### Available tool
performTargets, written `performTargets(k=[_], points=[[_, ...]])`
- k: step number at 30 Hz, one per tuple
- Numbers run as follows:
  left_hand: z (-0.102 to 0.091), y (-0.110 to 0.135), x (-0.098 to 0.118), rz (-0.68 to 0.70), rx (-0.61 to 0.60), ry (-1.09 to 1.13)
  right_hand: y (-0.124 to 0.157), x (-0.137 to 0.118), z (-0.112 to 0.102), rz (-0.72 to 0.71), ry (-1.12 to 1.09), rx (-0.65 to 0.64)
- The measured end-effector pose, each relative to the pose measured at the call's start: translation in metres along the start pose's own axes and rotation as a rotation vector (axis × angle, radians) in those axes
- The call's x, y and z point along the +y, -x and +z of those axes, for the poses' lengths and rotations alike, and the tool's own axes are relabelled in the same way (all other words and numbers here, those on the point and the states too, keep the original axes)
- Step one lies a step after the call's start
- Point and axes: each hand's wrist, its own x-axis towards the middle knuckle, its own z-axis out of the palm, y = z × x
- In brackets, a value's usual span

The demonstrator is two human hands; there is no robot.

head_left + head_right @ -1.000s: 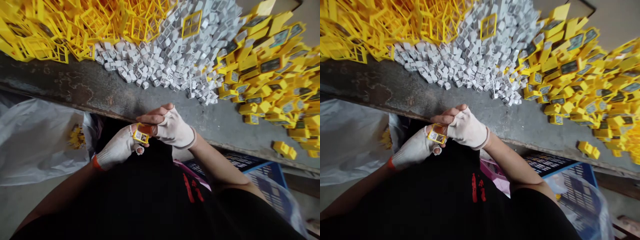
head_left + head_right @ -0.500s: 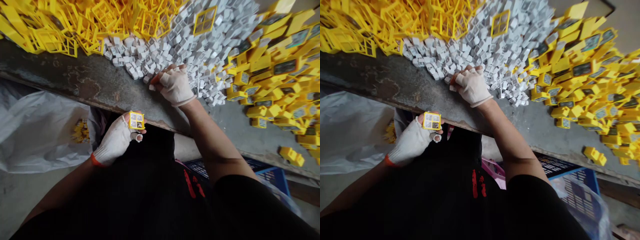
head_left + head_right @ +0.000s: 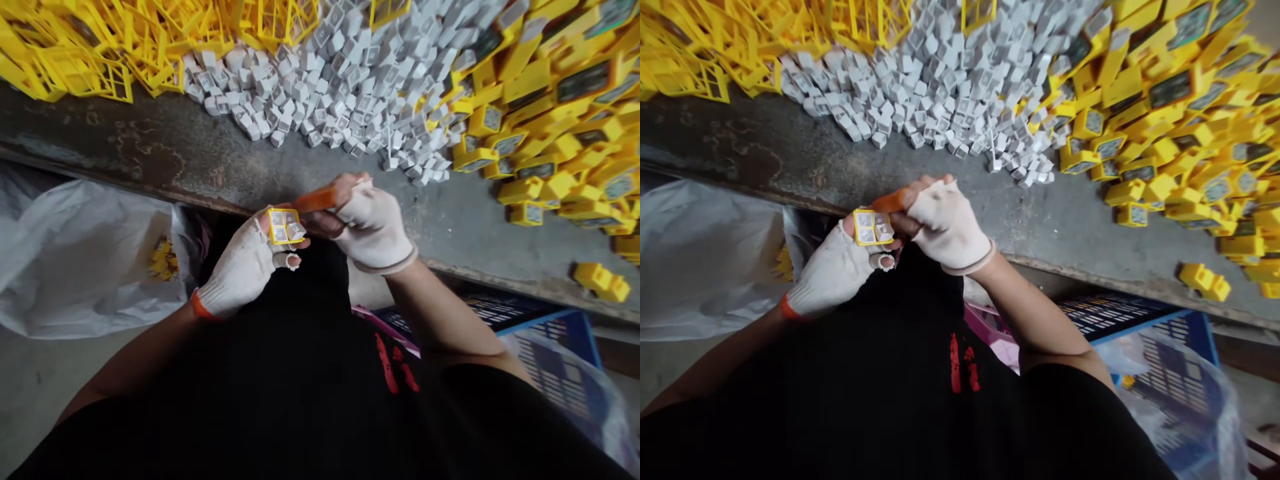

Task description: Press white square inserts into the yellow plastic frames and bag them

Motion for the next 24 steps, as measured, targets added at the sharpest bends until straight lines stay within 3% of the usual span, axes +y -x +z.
performTargets(k=[3,6,10,18,21,23,24], points=[[0.006,0.004,0.002,0.04,-0.012,-0.019,0.021,-0.002,-0.002,0.056,-0.047,0.188],[0.01,0.007,0.001,0.104,-0.018,-0.067,0.036,-0.011,0.006,-0.022,-0.019,0.205],[0.015,0.01,-0.006,0.206,-0.013,-0.129,0.048,-0.021,0.02,-0.086,0.202,0.278],[0.026,-0.004,-0.003,0.217,0.041,-0.25,0.046,-0.025,0.013,-0.06,0.326,0.017],[0.032,-0.011,0.003,0.159,0.088,-0.262,0.042,0.001,-0.01,-0.11,0.262,-0.031],[0.037,-0.015,0.006,0.136,0.091,-0.272,0.036,0.043,-0.039,0.021,0.278,-0.007],[0.039,-0.017,0.008,0.137,0.087,-0.284,0.031,0.071,-0.057,0.181,0.329,0.037]])
